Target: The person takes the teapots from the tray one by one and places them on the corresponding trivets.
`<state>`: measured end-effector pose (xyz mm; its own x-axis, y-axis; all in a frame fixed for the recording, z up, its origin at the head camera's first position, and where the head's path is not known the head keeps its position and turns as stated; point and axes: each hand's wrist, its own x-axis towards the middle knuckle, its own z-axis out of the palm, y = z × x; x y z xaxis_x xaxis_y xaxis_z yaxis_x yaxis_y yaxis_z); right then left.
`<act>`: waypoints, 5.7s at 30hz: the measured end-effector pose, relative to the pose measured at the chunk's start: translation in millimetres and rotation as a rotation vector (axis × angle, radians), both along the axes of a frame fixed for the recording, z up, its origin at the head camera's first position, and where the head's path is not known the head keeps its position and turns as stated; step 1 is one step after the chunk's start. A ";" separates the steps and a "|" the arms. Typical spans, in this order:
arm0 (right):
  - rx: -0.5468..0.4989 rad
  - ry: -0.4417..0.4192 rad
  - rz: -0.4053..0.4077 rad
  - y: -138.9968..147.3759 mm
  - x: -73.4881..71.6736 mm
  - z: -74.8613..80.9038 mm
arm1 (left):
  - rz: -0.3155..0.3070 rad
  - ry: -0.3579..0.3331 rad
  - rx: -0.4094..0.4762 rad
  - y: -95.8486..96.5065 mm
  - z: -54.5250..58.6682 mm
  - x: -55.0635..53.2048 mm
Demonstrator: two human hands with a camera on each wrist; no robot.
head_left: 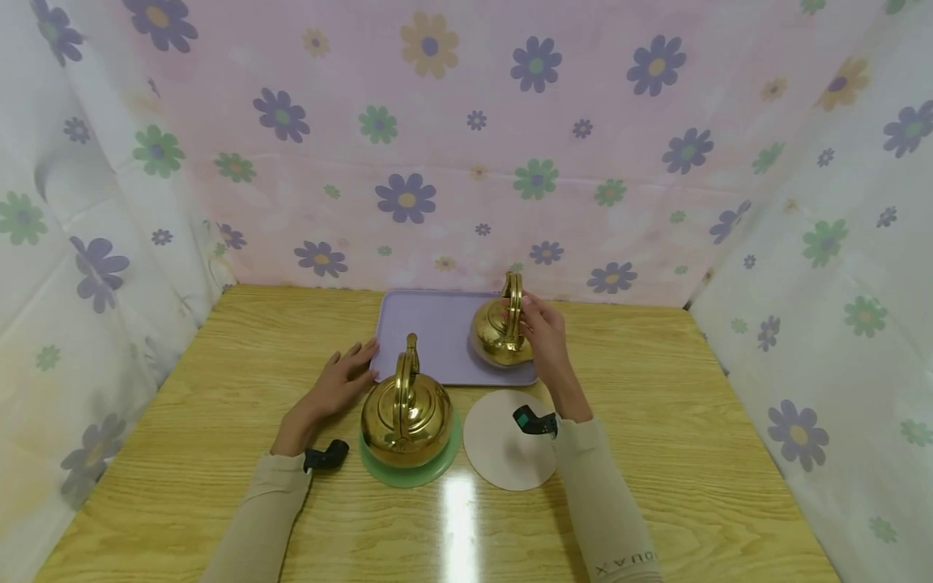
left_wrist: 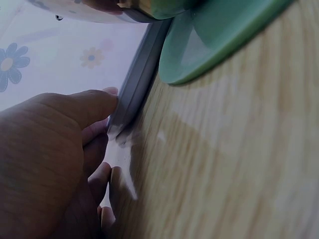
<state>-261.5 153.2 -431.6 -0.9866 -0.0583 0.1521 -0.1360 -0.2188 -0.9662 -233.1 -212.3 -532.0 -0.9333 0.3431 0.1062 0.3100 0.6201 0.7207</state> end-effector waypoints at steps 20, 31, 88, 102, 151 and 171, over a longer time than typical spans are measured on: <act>0.140 0.005 -0.044 -3.7 -13.7 3.3 | 0.004 -0.003 -0.008 0.3 2.1 0.0; 0.048 0.079 -0.116 -9.7 -16.1 -4.2 | 0.006 0.000 -0.005 -0.2 -0.7 -1.3; 0.062 0.260 -0.146 -2.7 45.7 8.8 | -0.014 0.026 -0.002 -1.6 -2.5 -1.9; 0.126 0.258 -0.129 5.1 57.2 4.8 | -0.006 0.016 -0.002 -3.1 -3.7 -4.0; 0.151 0.270 -0.028 8.6 93.9 -8.3 | -0.005 0.024 0.003 -0.6 -4.8 -4.4; 0.153 0.297 -0.020 8.2 106.5 -10.5 | -0.001 0.030 -0.009 -0.9 -3.9 -3.4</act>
